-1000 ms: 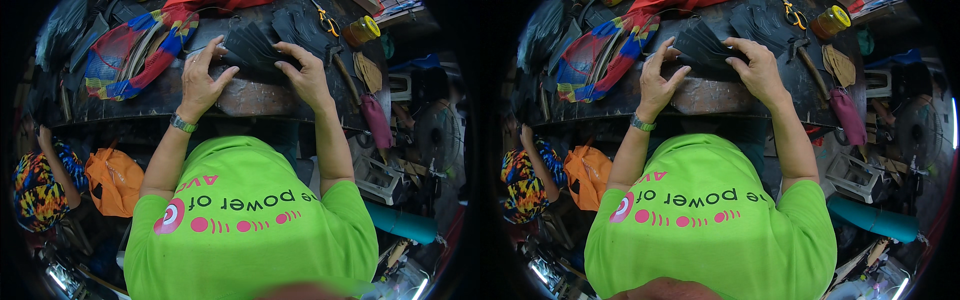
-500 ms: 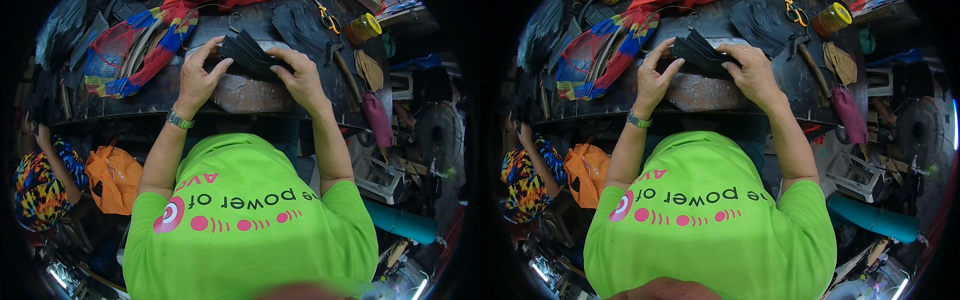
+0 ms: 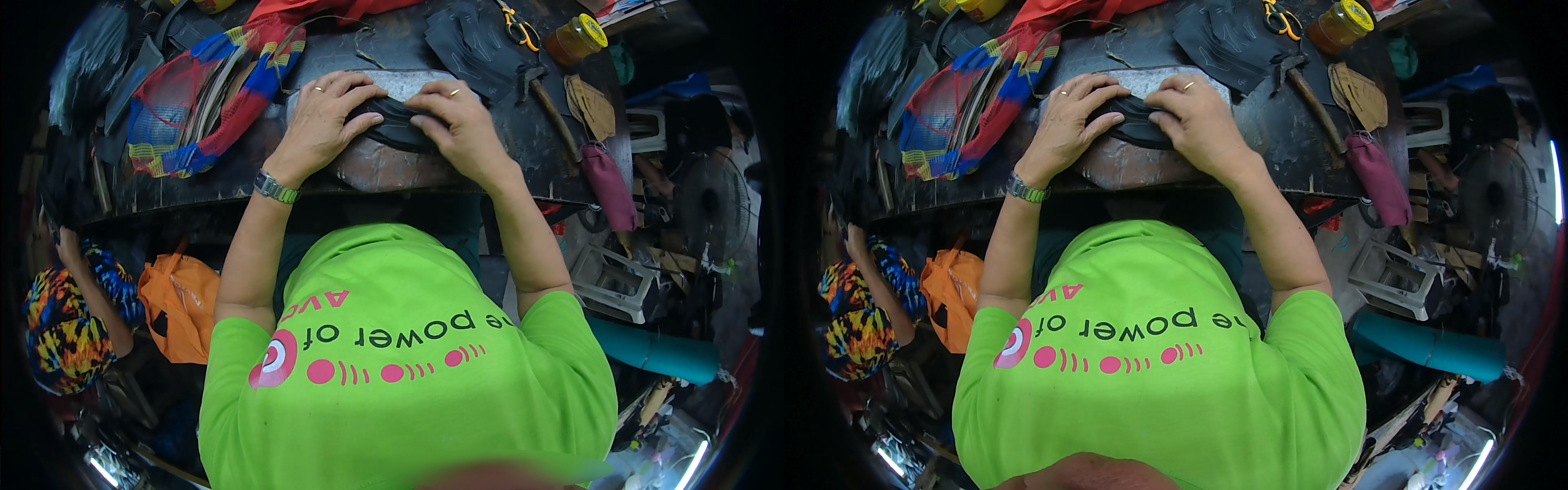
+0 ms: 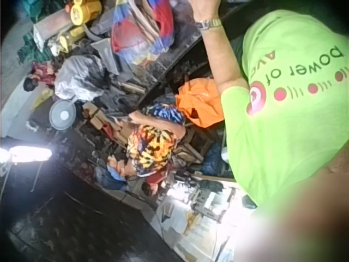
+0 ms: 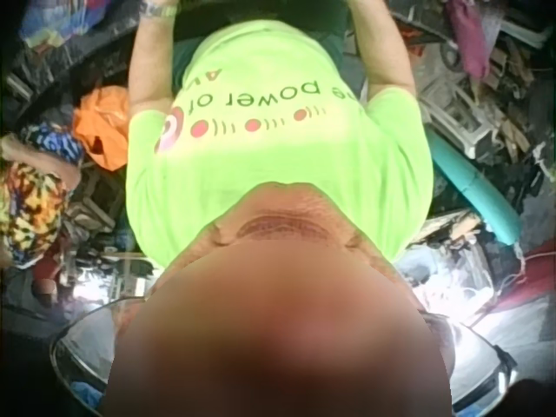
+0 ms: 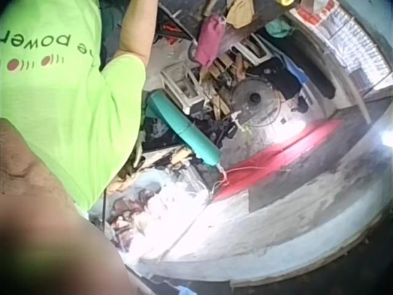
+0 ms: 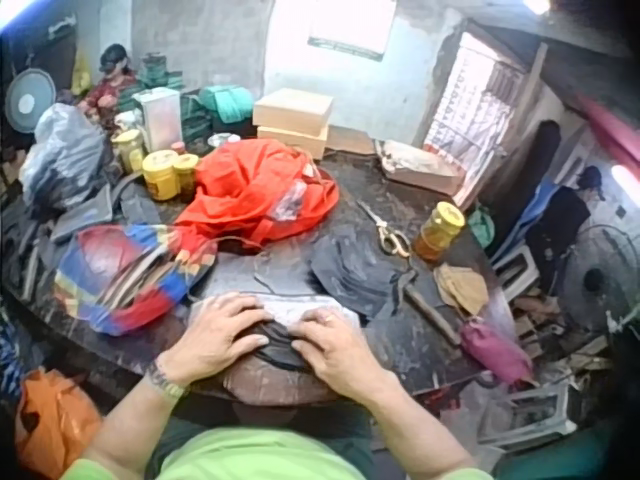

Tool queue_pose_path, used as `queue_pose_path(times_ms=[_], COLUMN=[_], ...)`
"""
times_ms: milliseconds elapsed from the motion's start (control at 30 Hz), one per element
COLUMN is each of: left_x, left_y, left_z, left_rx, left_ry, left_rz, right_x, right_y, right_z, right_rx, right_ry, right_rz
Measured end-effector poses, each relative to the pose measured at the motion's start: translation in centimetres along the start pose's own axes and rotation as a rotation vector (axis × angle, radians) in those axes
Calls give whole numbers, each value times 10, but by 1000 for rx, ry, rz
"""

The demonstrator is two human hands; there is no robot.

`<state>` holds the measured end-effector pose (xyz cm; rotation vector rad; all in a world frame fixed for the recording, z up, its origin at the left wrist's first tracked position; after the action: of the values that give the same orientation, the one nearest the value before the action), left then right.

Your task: The person gathers black rubber pieces on a workbench, aligns them into a neat stack, and ties the bundle with a thin strip. They then place the bundle aside and retrieve more pieces from a red cloth bag, repeating the stacking process.

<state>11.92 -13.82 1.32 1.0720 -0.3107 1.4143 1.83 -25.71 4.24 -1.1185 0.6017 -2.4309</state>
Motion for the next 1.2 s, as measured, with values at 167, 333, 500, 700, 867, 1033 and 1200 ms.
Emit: queue_pose_path(times_ms=[167, 333, 500, 700, 867, 1033, 1200], left_x=[0, 2, 2, 13, 14, 17, 17], left_y=[3, 6, 8, 10, 10, 11, 13], left_z=[-4, -6, -7, -7, -8, -8, -10], left_rx=[-34, -34, -33, -36, -32, -56, -85], left_ry=[59, 57, 40, 120, 117, 135, 140], left_rz=[17, 51, 63, -38, -97, -128, -125], right_x=[57, 53, 53, 50, 49, 37, 34], right_y=[43, 76, 77, 62, 62, 64, 56], right_z=[10, -2, -5, -4, -8, -11, -13], right_rx=[-18, -91, -113, -163, -298, -378, -403], right_ry=[248, 169, 213, 201, 170, 82, 62], right_rz=[-539, -776, -670, -374, -22, 117, 132])
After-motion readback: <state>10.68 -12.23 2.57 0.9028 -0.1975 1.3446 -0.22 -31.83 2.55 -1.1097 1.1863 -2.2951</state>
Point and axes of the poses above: each hand's wrist, its own z-axis towards the middle knuckle, its own x-axis out of the back of the hand, y = z × x, the point moved 10 cm from there along z, towards the middle knuckle, and after that the axes turned 13 degrees about y, right-handed, at the moved point
